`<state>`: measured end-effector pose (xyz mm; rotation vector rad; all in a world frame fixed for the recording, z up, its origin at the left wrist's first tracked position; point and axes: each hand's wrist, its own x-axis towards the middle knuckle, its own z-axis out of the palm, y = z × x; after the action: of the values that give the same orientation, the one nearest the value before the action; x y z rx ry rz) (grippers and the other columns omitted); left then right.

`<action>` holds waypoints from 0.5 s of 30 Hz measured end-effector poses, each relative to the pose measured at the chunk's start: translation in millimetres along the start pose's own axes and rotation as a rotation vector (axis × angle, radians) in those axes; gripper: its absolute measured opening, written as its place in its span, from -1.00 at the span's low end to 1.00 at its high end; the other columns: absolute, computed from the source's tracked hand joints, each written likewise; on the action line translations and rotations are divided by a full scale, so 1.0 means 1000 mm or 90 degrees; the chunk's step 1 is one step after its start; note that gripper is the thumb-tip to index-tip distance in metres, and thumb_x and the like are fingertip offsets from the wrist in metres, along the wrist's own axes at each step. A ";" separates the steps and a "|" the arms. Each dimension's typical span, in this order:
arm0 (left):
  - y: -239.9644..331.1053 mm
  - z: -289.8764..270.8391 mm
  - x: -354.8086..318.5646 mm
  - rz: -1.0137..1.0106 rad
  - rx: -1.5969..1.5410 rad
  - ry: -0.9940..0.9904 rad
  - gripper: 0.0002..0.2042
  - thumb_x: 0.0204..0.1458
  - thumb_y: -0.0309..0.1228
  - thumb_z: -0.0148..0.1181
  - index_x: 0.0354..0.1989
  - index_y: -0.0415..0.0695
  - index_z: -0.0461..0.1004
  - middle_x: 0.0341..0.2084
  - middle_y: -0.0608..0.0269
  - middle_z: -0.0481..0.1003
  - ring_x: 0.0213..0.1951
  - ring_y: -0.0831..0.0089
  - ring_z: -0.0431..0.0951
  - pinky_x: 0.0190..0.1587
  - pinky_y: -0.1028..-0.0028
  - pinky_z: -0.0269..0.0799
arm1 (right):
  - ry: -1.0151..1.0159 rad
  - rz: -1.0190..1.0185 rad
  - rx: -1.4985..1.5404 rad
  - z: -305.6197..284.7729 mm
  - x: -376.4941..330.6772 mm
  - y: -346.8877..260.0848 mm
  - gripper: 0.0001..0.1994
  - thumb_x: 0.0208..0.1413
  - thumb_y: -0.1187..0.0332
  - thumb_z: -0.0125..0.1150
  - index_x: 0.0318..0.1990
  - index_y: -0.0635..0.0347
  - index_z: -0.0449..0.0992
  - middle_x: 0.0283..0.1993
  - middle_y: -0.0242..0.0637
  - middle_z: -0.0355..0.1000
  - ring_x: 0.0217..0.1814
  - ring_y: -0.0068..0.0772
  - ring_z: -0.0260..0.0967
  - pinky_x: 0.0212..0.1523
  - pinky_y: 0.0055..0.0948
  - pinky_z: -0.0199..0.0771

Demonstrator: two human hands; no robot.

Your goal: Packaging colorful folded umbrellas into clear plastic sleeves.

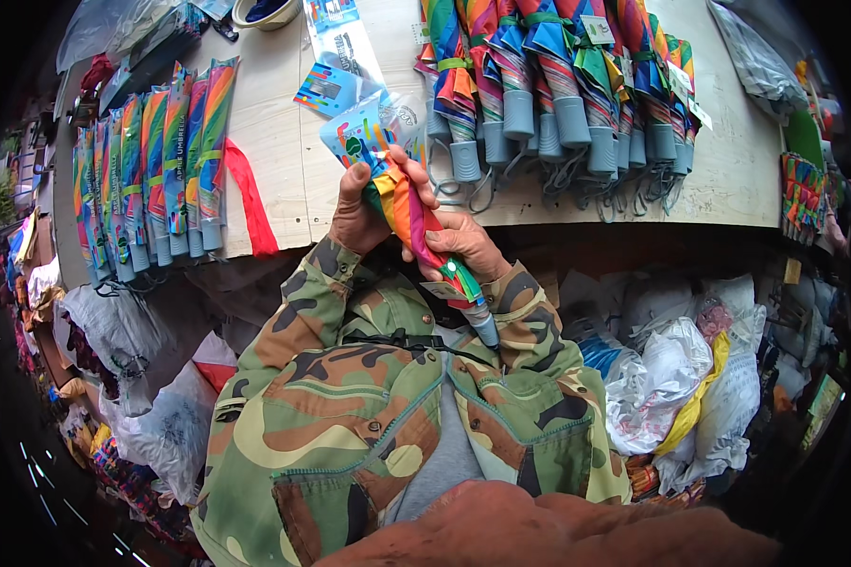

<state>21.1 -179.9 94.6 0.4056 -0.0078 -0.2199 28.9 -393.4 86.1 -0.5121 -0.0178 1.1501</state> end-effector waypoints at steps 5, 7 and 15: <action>0.000 0.000 0.001 -0.027 0.106 0.073 -0.20 0.28 0.28 0.27 0.44 -0.09 0.29 0.11 -0.08 0.60 -0.01 0.00 0.74 0.11 0.01 0.71 | -0.037 -0.025 0.094 -0.003 0.001 0.003 -0.68 0.41 0.34 0.25 0.11 0.49 0.55 -0.10 0.06 0.65 -0.46 -0.29 0.56 -0.43 -0.41 0.55; -0.002 0.009 0.002 -0.001 0.048 0.074 -0.10 0.29 0.31 0.22 0.60 -0.05 0.13 0.16 -0.13 0.59 -0.02 -0.02 0.74 0.05 0.00 0.75 | -0.046 -0.026 0.101 -0.004 0.003 0.007 -0.67 0.43 0.33 0.24 0.12 0.48 0.54 -0.09 0.06 0.65 -0.46 -0.28 0.55 -0.43 -0.41 0.55; -0.012 0.011 -0.002 0.066 0.013 0.051 -0.18 0.32 0.33 0.14 0.52 -0.01 0.19 0.10 -0.18 0.58 -0.08 0.03 0.73 0.00 0.07 0.75 | -0.068 -0.025 0.090 0.004 0.004 0.009 -0.69 0.47 0.32 0.17 0.12 0.47 0.53 -0.08 0.07 0.65 -0.47 -0.27 0.53 -0.40 -0.42 0.54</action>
<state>15.6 -194.5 100.2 0.4325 0.0472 -0.1016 22.1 -386.1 85.0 -0.3239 -0.0381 1.1307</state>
